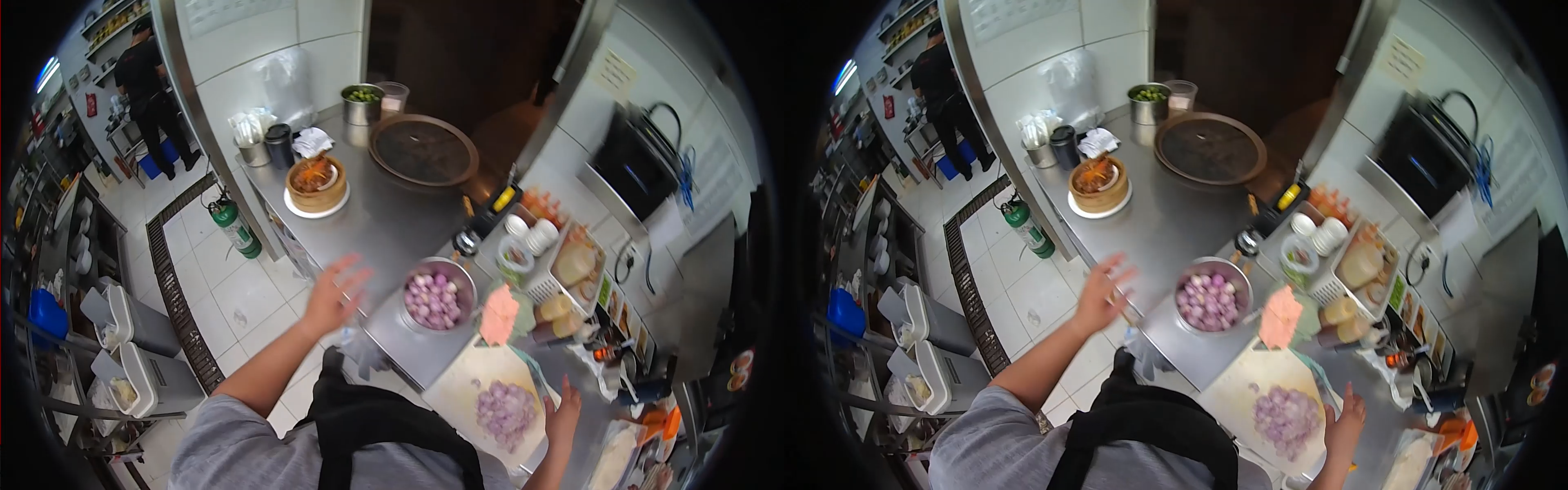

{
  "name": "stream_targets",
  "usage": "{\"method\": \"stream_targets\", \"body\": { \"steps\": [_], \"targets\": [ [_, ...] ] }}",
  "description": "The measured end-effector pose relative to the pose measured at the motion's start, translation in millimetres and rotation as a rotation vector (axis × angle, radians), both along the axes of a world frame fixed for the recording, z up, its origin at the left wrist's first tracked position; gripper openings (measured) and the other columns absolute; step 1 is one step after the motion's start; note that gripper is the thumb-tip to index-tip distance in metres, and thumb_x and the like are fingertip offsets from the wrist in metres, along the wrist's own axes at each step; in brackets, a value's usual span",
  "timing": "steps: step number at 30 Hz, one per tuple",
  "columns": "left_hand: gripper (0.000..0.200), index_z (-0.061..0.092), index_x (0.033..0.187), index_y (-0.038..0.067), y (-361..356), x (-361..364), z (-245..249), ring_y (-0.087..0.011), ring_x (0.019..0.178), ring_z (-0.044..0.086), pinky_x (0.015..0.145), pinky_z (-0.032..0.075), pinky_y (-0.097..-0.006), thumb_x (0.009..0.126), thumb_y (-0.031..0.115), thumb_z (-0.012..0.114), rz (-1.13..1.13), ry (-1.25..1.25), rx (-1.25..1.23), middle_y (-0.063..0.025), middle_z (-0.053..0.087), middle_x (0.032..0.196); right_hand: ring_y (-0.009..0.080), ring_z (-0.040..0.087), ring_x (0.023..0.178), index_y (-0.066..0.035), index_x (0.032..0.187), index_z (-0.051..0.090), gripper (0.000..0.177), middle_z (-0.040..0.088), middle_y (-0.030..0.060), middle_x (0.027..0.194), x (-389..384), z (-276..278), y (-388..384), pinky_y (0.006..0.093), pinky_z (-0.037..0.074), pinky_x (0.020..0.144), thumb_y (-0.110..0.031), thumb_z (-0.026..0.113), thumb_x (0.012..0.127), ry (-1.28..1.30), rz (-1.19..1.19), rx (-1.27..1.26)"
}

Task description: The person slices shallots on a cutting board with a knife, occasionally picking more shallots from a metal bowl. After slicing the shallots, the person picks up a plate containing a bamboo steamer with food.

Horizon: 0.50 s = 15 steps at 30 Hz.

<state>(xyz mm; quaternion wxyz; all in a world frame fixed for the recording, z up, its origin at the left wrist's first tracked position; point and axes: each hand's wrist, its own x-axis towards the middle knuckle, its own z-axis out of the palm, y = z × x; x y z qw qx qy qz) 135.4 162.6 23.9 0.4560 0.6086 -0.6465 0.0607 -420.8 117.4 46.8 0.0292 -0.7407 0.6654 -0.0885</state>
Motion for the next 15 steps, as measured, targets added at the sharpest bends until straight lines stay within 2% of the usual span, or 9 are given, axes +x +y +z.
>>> {"method": "stream_targets", "body": {
  "steps": [2,4,6,8,9,10,11,12,15],
  "targets": [
    [0.031,0.07,0.121,0.01,-16,88,-26,-0.0323,0.116,0.06,0.095,0.05,-0.0415,0.091,0.005,0.065,0.291,0.342,-0.013,-0.015,0.06,0.126,0.0344,0.057,0.114,-0.015,0.152,0.046,0.07,0.055,0.018,0.133,94,35,-21,0.0436,0.048,0.098,-0.012,0.073,0.087,-0.205,0.131,-0.026],
    [0.026,0.071,0.118,0.008,-39,174,-55,-0.0322,0.112,0.061,0.094,0.05,-0.0402,0.093,0.006,0.064,0.433,0.455,0.02,-0.0168,0.062,0.118,0.0308,0.058,0.113,-0.013,0.152,0.045,0.069,0.054,0.0169,0.134,206,56,-50,0.0398,0.05,0.095,-0.009,0.071,0.088,-0.431,0.314,-0.043],
    [0.022,0.072,0.114,0.006,-65,258,-91,-0.0332,0.106,0.063,0.094,0.05,-0.0394,0.095,0.01,0.062,0.585,0.604,0.092,-0.0203,0.064,0.107,0.0218,0.058,0.109,-0.012,0.153,0.044,0.065,0.054,0.0141,0.133,313,67,-77,0.0314,0.053,0.088,-0.005,0.065,0.092,-0.727,0.53,0.254],
    [0.027,0.072,0.116,0.004,-104,312,-132,-0.0375,0.109,0.063,0.097,0.05,-0.0423,0.093,0.017,0.066,0.677,0.764,0.129,-0.0239,0.067,0.107,0.0162,0.057,0.107,-0.012,0.153,0.044,0.062,0.054,0.0115,0.133,420,52,-112,0.0264,0.053,0.081,-0.005,0.063,0.095,-0.813,0.672,0.364],
    [0.036,0.069,0.122,0.002,-122,333,-145,-0.0415,0.114,0.061,0.1,0.049,-0.0455,0.093,0.023,0.066,0.683,0.825,0.146,-0.0274,0.066,0.115,0.0172,0.056,0.106,-0.014,0.157,0.037,0.061,0.053,0.0091,0.135,469,35,-134,0.0286,0.053,0.081,-0.016,0.06,0.101,-0.799,0.71,0.431],
    [0.043,0.064,0.129,0.0,-135,343,-162,-0.0416,0.117,0.061,0.102,0.048,-0.0467,0.096,0.028,0.061,0.677,0.747,0.227,-0.0281,0.066,0.12,0.0172,0.056,0.106,-0.014,0.157,0.037,0.061,0.053,0.0091,0.135,516,17,-155,0.0286,0.053,0.081,-0.016,0.06,0.101,-0.794,0.755,0.442],
    [0.043,0.06,0.132,-0.001,-142,351,-156,-0.0357,0.111,0.067,0.096,0.052,-0.042,0.103,0.029,0.054,0.573,0.772,0.402,-0.0235,0.068,0.122,0.017,0.056,0.107,-0.016,0.159,0.033,0.061,0.053,0.0075,0.136,562,-1,-175,0.0305,0.052,0.08,-0.029,0.055,0.103,-0.828,0.597,0.576],
    [0.047,0.062,0.13,0.001,-150,363,-161,-0.0378,0.116,0.065,0.102,0.049,-0.0459,0.102,0.037,0.052,0.455,0.722,0.552,-0.0246,0.067,0.124,0.0168,0.055,0.107,-0.019,0.161,0.029,0.063,0.052,0.0058,0.138,604,-19,-192,0.0323,0.052,0.079,-0.041,0.049,0.106,-0.85,0.432,0.709],
    [0.049,0.065,0.124,0.001,-148,352,-134,-0.0416,0.114,0.064,0.099,0.049,-0.0482,0.103,0.041,0.048,0.371,0.776,0.609,-0.0252,0.067,0.123,0.0158,0.057,0.105,-0.027,0.16,0.028,0.073,0.053,0.0022,0.141,687,-69,-238,0.033,0.049,0.073,-0.07,0.033,0.101,-0.847,0.239,0.856]
  ]
}}
